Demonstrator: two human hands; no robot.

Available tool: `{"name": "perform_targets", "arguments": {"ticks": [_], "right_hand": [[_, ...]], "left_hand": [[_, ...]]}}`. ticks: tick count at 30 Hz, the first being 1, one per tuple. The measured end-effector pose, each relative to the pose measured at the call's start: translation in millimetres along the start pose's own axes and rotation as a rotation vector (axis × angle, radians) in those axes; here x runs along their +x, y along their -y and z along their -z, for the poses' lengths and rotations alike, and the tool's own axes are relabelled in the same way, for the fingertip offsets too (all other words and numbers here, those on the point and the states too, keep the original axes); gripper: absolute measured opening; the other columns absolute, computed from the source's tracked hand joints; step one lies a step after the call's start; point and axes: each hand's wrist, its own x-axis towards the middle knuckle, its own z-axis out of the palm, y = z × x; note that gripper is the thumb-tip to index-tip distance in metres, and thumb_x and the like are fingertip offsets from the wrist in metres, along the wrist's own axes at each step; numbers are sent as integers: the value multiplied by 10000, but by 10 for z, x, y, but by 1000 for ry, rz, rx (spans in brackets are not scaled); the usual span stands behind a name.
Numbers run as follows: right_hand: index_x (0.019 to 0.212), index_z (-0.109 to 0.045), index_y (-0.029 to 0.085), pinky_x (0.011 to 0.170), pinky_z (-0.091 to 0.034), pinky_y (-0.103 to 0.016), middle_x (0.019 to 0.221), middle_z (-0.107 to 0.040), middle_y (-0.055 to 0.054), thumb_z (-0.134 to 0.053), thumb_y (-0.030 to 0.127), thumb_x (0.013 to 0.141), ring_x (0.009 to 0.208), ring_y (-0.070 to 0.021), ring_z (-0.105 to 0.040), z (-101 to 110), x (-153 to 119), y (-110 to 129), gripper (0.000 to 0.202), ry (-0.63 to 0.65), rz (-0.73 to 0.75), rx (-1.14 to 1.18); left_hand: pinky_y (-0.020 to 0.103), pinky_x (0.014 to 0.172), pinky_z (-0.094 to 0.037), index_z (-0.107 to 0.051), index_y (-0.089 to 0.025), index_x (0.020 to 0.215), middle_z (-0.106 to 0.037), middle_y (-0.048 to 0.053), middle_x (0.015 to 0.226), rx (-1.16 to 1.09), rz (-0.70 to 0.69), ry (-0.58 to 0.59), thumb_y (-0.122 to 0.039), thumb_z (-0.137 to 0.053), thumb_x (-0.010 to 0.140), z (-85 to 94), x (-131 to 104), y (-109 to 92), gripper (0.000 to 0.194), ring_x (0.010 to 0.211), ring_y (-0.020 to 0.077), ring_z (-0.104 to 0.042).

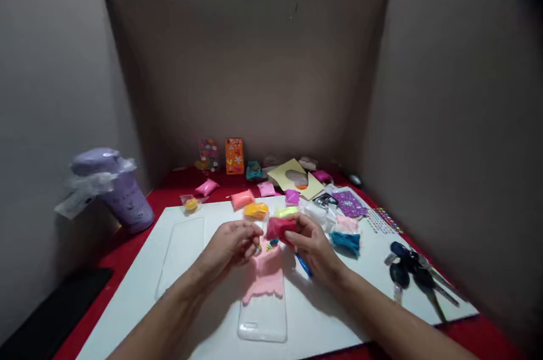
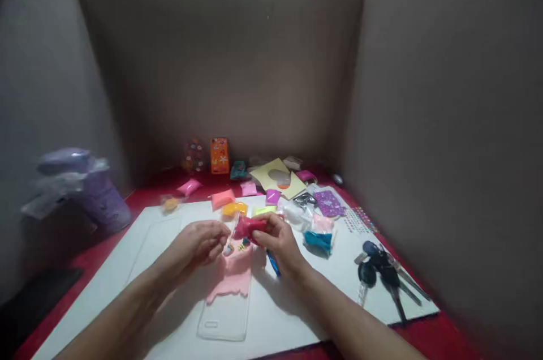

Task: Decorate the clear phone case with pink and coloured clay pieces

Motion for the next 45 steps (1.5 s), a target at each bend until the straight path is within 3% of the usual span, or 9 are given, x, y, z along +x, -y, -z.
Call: {"name": "perform_targets", "arguments": {"ticks": [6,14,19,23,28,32,37,45], "right_hand": [[901,-609,197,749,-465,-307,845,-665,-29,-740,242,697,802,-181,-615,26,5,-27,246,16,15,-11],[922,-606,196,770,-476,-302,864,-674,-34,-728,214,729,810,-170,-628,32,-3,-38,230,50,21,29],[907,-612,189,732,-475,-265,841,-669,-25,-753,221,707,778,-147,-618,26,0,-47,247,31,15,14],[903,-616,185,683,-466,-219,806,-662,-9,-754,219,717,738,-118,-603,33,6,-65,234,37,31,2],[930,-603,185,744,-475,-255,865,-678,-33,-735,230,745,806,-146,-625,35,3,-65,231,64,51,10],[913,-613,192,689,-473,-223,815,-653,-8,-748,233,731,753,-124,-604,12,-9,-55,231,55,80,-48],[903,-621,197,701,-491,-251,813,-643,-10,-762,262,712,760,-139,-600,-22,-28,-53,247,60,81,-82],[913,-618,198,728,-509,-263,829,-648,-13,-760,260,716,782,-141,-610,-16,-37,-58,251,92,62,-69]], "left_hand": [[168,398,-171,-616,-96,762,-487,-35,504,2,-13,-10,-302,-653,758,-12,-2,4,209,412,26,-332],[157,462,-330,-612,-104,793,-559,-12,593,-52,-17,-63,-166,-689,668,2,-4,-20,160,475,42,-454],[155,374,-218,-597,-127,825,-544,-12,587,-24,5,-78,-136,-506,706,0,21,18,150,418,44,-397],[163,367,-199,-586,-122,790,-491,-32,532,21,-1,-133,-118,-464,683,-20,25,30,162,402,46,-359],[161,385,-177,-594,-124,836,-385,-83,481,109,-56,-180,-331,-602,755,-33,13,23,222,402,31,-268],[168,409,-239,-622,-116,824,-449,-65,542,231,-94,-199,-350,-752,631,-79,-18,15,329,451,40,-343],[181,432,-279,-657,-114,774,-628,34,700,314,-130,-156,-329,-705,694,-139,-57,-4,235,515,66,-421],[188,427,-276,-667,-125,640,-606,16,585,327,-164,-189,-313,-717,666,-138,-68,-20,196,481,68,-402]]}}
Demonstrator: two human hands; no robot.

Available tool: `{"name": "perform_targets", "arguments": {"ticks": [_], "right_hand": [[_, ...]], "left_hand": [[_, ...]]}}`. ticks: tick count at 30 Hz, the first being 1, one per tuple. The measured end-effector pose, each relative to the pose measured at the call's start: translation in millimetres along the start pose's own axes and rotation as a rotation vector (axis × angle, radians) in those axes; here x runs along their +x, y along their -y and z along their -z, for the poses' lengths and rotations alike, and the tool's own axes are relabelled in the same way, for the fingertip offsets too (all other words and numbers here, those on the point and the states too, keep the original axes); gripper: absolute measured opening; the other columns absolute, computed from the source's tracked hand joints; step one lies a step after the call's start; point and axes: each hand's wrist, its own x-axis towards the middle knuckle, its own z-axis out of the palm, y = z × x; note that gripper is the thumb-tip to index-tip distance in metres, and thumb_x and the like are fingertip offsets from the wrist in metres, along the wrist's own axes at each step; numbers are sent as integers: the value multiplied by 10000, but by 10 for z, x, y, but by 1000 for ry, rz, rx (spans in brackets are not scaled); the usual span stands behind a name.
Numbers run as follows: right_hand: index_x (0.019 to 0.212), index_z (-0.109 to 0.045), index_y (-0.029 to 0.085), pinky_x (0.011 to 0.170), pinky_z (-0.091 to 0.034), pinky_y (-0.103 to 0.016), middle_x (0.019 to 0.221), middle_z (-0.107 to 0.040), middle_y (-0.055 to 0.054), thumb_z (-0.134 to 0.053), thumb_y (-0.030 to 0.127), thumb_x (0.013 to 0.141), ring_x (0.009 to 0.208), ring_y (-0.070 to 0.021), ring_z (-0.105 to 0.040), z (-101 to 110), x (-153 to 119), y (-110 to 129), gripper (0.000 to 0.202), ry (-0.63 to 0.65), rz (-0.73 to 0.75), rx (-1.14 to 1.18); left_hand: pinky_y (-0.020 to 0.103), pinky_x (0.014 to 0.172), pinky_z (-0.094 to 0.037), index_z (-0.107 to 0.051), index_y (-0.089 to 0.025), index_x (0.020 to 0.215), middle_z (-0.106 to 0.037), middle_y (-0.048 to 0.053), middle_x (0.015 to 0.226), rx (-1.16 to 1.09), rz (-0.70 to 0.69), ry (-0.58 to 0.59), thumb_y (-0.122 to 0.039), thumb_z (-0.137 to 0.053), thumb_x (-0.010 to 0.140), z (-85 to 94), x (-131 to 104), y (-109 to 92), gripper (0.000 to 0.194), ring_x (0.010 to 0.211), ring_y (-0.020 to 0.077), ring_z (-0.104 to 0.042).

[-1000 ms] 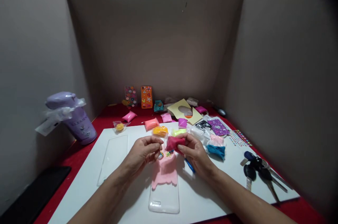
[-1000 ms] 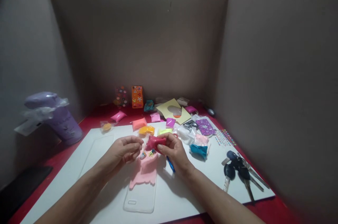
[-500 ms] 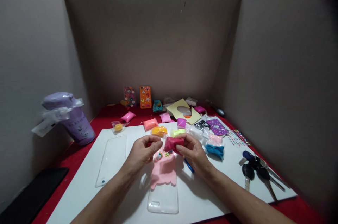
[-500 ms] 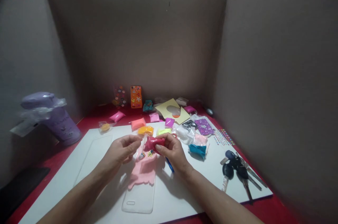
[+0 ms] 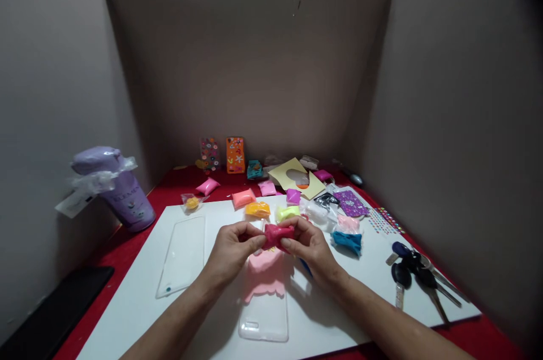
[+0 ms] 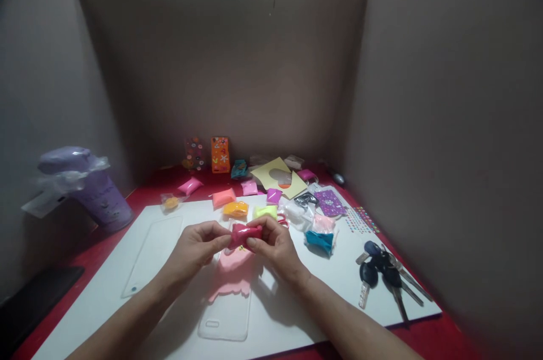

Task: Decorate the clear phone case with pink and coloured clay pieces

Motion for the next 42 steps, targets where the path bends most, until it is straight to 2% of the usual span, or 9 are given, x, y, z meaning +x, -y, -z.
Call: {"name": "perform_targets", "arguments": {"ticks": [7,10,13,16,20,25,35,39,42], "right_hand": [[962,-605,215,739,-516,-302,840,-638,-16,-739,290,735,798,-160,-609,-22,-11,17,274,-14,-13,-31],[1085,-566,230,752,-518,-333,948,-636,-49,-704,309,767,897,-194,-595,6,-1,10,355,-49,23,-112],[1081,-572,225,750,-507,-327,997,-631,-66,-679,317,787,929,-201,-581,43,11,0,326,-89,48,-205],[981,-626,207,727,-490,-309,960,-637,-62,-664,328,794,883,-194,-586,59,15,-2,226,-97,40,-292],[887,-667,191,698,-475,-293,907,-642,-58,-656,349,791,825,-185,-590,55,15,7,185,-92,53,-368],[872,-680,191,705,-467,-294,888,-651,-58,-649,356,795,824,-194,-592,52,17,22,185,-104,62,-399],[856,-687,197,706,-469,-298,867,-654,-52,-647,352,793,801,-193,-592,46,12,18,172,-110,63,-391],[850,-688,195,716,-466,-293,862,-651,-51,-645,348,799,815,-193,-592,53,11,4,167,-110,67,-402],[855,-687,197,677,-459,-281,854,-648,-50,-636,348,811,786,-185,-588,64,6,-11,165,-99,81,-461]], "left_hand": [[184,385,-174,-631,-122,624,-464,-46,450,-146,88,10,-362,-743,627,67,48,72,265,383,26,-257],[179,380,-133,-605,-127,632,-352,-86,412,-182,82,-100,-390,-745,610,211,127,66,299,373,21,-211],[177,376,-124,-579,-143,637,-294,-101,426,-128,44,-220,-432,-705,629,399,234,78,315,364,25,-204],[183,371,-139,-556,-155,602,-323,-90,418,-6,18,-338,-392,-675,644,549,332,128,268,352,37,-241],[202,377,-173,-541,-161,514,-373,-65,379,96,-1,-438,-268,-657,629,643,400,196,195,346,63,-297],[236,422,-220,-550,-156,428,-512,8,415,224,-44,-494,-127,-679,553,667,399,217,182,411,123,-421],[247,445,-208,-500,-181,392,-461,-4,395,352,-22,-559,-154,-674,583,649,410,241,260,422,128,-395],[240,455,-224,-527,-179,466,-490,-12,460,311,-54,-576,-200,-664,596,637,383,170,190,469,125,-412],[217,463,-297,-577,-174,648,-551,-20,567,222,-97,-516,-192,-599,641,568,348,126,30,492,107,-450]]}}
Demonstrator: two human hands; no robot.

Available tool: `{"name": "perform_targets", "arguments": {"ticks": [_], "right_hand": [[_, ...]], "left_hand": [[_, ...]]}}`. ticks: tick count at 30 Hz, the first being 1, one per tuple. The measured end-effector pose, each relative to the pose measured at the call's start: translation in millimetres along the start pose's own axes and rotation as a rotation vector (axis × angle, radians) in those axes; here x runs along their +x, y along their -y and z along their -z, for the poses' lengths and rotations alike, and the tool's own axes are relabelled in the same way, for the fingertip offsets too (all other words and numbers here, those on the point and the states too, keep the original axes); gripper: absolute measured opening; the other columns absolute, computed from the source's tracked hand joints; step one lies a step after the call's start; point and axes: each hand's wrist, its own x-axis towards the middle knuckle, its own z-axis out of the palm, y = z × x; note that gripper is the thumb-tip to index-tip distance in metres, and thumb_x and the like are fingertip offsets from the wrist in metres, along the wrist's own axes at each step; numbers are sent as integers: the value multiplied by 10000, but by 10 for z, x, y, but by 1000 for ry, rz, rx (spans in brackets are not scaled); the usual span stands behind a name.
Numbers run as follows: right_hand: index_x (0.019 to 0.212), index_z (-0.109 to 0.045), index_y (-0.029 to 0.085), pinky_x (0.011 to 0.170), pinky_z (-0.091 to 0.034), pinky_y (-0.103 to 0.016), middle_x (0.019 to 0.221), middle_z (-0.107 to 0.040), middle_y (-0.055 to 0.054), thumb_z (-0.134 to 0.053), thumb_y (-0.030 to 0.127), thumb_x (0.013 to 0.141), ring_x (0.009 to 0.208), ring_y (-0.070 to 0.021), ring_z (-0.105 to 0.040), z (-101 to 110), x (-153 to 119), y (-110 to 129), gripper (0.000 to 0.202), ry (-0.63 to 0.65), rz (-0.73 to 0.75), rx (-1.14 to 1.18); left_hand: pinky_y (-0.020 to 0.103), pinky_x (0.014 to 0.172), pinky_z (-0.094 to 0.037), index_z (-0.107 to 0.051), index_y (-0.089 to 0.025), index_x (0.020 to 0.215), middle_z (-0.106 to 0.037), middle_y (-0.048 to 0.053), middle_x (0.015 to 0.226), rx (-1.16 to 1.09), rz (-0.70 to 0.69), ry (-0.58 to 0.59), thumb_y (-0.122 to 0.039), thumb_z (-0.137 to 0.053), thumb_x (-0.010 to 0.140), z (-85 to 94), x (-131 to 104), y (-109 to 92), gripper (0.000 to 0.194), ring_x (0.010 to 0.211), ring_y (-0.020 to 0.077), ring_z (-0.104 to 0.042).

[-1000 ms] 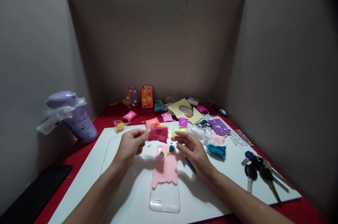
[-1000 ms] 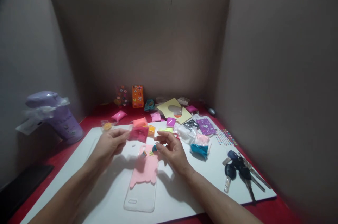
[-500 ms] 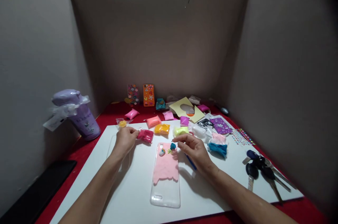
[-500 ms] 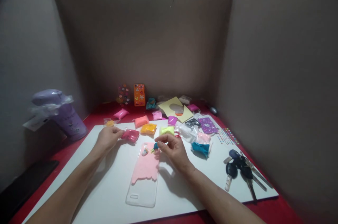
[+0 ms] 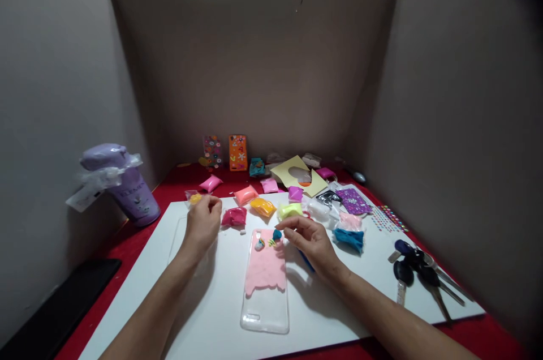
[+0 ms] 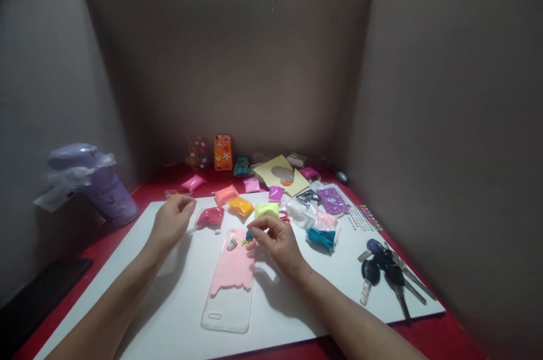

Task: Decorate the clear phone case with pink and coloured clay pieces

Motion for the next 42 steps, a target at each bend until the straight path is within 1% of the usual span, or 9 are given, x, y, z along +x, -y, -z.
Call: {"name": "perform_targets", "arguments": {"ticks": [3,7,11,14,18,27,30,37,42], "right_hand": [[871,-683,207,634,-453,-274,854,-642,-46,-612,334,835,754,-178,-580,0,-15,8,150,24,35,-76],[868,-678,214,606,-440,-279,837,-640,-49,-592,284,851,772,-192,-572,-15,-43,79,112,64,153,-179],[832,-664,216,609,-433,-305,800,-635,-54,-572,233,860,739,-199,-563,-38,-72,157,97,123,282,-244],[854,-662,222,649,-438,-331,798,-637,-58,-571,198,855,730,-204,-564,-50,-93,185,94,133,362,-292],[910,-659,230,686,-445,-350,830,-645,-64,-579,154,838,749,-213,-569,-54,-113,192,132,131,420,-320],[926,-644,229,719,-451,-363,837,-642,-70,-567,134,838,766,-216,-572,-43,-127,169,151,133,443,-342],[926,-638,223,710,-453,-356,826,-640,-67,-567,139,839,755,-211,-572,-46,-122,173,141,127,456,-353],[911,-624,182,670,-449,-338,796,-633,-72,-549,128,847,726,-191,-560,-63,-108,168,112,100,545,-373],[996,-603,182,658,-447,-329,818,-620,-68,-557,111,840,724,-185,-549,-66,-136,182,177,67,543,-373]], "left_hand": [[208,411,-329,-577,-155,762,-533,-38,509,-123,23,168,-224,-550,682,-91,-101,-43,108,390,87,-430],[182,311,-303,-525,-151,827,-630,15,623,-340,106,415,-356,-616,712,-223,-265,-72,252,357,91,-493],[146,262,-217,-479,-153,712,-661,59,602,-517,268,701,-456,-626,758,-280,-409,-101,340,295,64,-464],[142,262,-159,-540,-121,729,-633,48,545,-541,339,804,-475,-594,791,-278,-483,-132,364,271,41,-419],[140,298,-131,-628,-81,802,-556,-12,513,-582,369,796,-425,-610,804,-275,-514,-154,344,284,-8,-330],[142,352,-211,-642,-88,885,-583,8,617,-649,398,758,-249,-711,722,-285,-489,-156,239,380,14,-416],[149,328,-177,-614,-100,813,-587,6,609,-648,384,786,-281,-680,755,-281,-505,-163,201,337,6,-375],[140,305,-142,-567,-108,728,-562,-9,559,-613,383,825,-351,-630,802,-278,-526,-170,262,310,-6,-324],[127,305,-171,-593,-95,748,-579,5,631,-619,402,804,-284,-705,739,-295,-534,-149,219,375,9,-397]]}}
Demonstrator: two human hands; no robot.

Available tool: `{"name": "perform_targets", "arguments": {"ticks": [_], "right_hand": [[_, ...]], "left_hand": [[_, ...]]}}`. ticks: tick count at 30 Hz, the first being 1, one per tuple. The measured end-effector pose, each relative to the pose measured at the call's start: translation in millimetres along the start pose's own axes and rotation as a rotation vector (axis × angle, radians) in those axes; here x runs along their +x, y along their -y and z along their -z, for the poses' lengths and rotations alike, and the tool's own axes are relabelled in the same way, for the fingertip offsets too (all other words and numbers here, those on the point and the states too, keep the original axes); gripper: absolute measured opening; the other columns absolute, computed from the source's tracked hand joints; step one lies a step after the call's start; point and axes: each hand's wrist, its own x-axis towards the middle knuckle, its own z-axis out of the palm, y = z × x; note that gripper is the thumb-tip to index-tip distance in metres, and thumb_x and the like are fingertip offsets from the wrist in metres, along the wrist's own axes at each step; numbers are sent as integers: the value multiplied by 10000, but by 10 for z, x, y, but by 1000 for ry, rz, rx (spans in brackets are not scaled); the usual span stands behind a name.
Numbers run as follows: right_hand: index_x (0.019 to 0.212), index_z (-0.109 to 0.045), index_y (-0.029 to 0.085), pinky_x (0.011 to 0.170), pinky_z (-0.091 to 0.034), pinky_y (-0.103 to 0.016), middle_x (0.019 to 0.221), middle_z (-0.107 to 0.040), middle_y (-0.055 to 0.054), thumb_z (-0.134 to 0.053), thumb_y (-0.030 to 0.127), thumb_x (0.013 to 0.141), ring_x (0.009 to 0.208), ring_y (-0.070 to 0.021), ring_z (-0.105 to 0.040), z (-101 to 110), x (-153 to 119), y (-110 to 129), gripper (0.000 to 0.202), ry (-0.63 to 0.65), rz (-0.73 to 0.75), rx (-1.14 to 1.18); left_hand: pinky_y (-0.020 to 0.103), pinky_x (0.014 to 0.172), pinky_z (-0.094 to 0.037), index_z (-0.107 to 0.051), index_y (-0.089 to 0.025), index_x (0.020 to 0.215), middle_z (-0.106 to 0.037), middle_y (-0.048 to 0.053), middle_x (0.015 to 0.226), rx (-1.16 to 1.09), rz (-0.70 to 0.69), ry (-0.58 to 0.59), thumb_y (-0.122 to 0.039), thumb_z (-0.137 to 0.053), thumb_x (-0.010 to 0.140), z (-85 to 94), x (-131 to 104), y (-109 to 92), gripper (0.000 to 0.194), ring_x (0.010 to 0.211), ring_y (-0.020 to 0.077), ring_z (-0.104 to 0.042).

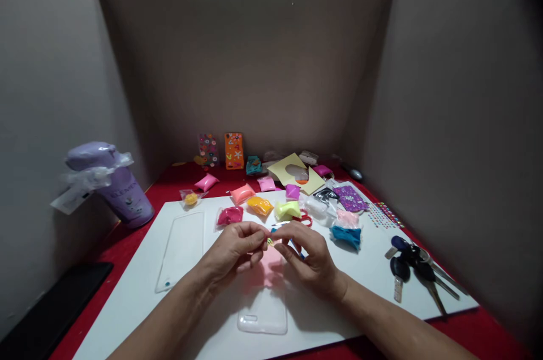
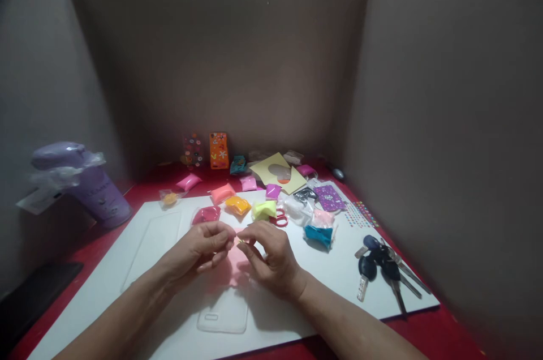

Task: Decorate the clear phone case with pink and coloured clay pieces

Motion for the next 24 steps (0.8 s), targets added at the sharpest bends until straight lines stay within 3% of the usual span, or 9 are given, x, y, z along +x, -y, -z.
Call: {"name": "perform_targets", "arguments": {"ticks": [7,16,24], "right_hand": [[1016,-571,180,674,-448,-332,840,-601,-75,-510,60,836,777,-196,-550,-4,-13,56,225,5,53,-21],[893,-578,183,656,-405,-305,761,-569,-36,-494,141,887,707,-166,-513,-26,5,77,94,76,-106,32],[832,-574,177,621,-390,-283,730,-567,-22,-499,144,889,657,-147,-502,-45,9,130,99,-13,-156,48]], "left_hand": [[124,331,-273,-604,-95,868,-637,37,678,-7,-24,1,-225,-756,676,16,30,56,277,445,50,-495],[160,347,-320,-563,-115,915,-631,9,569,208,-185,-31,-326,-724,711,-61,22,71,334,395,71,-471],[148,338,-316,-563,-115,830,-625,19,610,179,-118,-24,-397,-645,779,-89,-9,56,297,377,48,-456]]}}
